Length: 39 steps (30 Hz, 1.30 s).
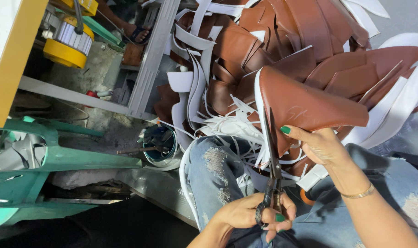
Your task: The person uses shears to trim the edges of brown leather pieces, following a white paper template attached to the material. They handle the leather with both hands, rotating it to cut along the marked lines and remove excess material.
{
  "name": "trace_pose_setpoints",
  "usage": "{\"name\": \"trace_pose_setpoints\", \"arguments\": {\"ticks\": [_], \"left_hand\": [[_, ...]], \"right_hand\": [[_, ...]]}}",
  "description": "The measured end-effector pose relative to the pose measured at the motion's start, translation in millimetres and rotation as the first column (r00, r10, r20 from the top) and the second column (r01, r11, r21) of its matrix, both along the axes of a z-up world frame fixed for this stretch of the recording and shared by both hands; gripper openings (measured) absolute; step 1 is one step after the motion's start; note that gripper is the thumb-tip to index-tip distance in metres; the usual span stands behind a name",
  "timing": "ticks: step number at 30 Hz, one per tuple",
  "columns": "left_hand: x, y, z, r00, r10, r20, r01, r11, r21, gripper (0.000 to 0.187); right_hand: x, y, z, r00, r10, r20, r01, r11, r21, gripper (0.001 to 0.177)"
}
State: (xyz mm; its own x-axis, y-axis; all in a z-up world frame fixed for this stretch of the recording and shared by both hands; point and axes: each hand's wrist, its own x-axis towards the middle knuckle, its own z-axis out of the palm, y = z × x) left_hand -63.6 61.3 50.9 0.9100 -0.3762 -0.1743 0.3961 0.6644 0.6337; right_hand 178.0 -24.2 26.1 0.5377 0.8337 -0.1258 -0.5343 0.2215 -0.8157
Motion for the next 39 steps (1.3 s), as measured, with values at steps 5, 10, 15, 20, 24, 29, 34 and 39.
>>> {"name": "trace_pose_setpoints", "arguments": {"ticks": [5, 10, 15, 20, 24, 29, 34, 39], "left_hand": [[-6.5, 2.8, 5.3, 1.000, 0.023, 0.015, -0.024, 0.999, 0.040, 0.029], [-3.4, 2.5, 9.2, 0.999, 0.037, -0.035, -0.033, 0.995, 0.093, 0.025], [2.8, 8.4, 7.1, 0.995, 0.093, 0.039, -0.086, 0.985, -0.148, 0.027], [3.2, 0.2, 5.2, 0.996, 0.088, 0.013, -0.084, 0.983, -0.166, 0.025], [2.7, 0.5, 4.9, 0.996, 0.089, -0.017, -0.089, 0.994, -0.056, 0.022], [4.9, 7.8, 5.8, 0.982, 0.185, 0.047, -0.174, 0.970, -0.170, 0.028], [5.1, 9.4, 11.2, 0.980, 0.197, 0.041, -0.186, 0.963, -0.194, 0.028], [3.7, 12.3, 15.9, 0.980, 0.196, 0.026, -0.193, 0.976, -0.103, 0.024]], "right_hand": [[0.4, 1.2, -1.5, 0.999, -0.024, 0.027, 0.024, 1.000, -0.004, 0.046], [2.3, -0.8, -4.9, 0.999, 0.035, 0.032, -0.034, 0.999, -0.041, 0.042], [-1.5, -3.8, -12.1, 0.992, 0.124, 0.030, -0.123, 0.992, -0.033, 0.043], [-1.8, -4.9, -10.4, 0.993, 0.118, 0.006, -0.117, 0.992, -0.050, 0.047], [0.4, -3.6, -10.4, 0.990, 0.139, -0.015, -0.139, 0.989, -0.042, 0.044], [-0.7, -9.4, -11.9, 0.977, 0.207, 0.056, -0.203, 0.977, -0.068, 0.048], [1.3, -11.3, -17.5, 0.972, 0.228, 0.065, -0.221, 0.970, -0.099, 0.046], [5.6, -14.3, -17.3, 0.965, 0.232, 0.123, -0.219, 0.970, -0.109, 0.045]]}}
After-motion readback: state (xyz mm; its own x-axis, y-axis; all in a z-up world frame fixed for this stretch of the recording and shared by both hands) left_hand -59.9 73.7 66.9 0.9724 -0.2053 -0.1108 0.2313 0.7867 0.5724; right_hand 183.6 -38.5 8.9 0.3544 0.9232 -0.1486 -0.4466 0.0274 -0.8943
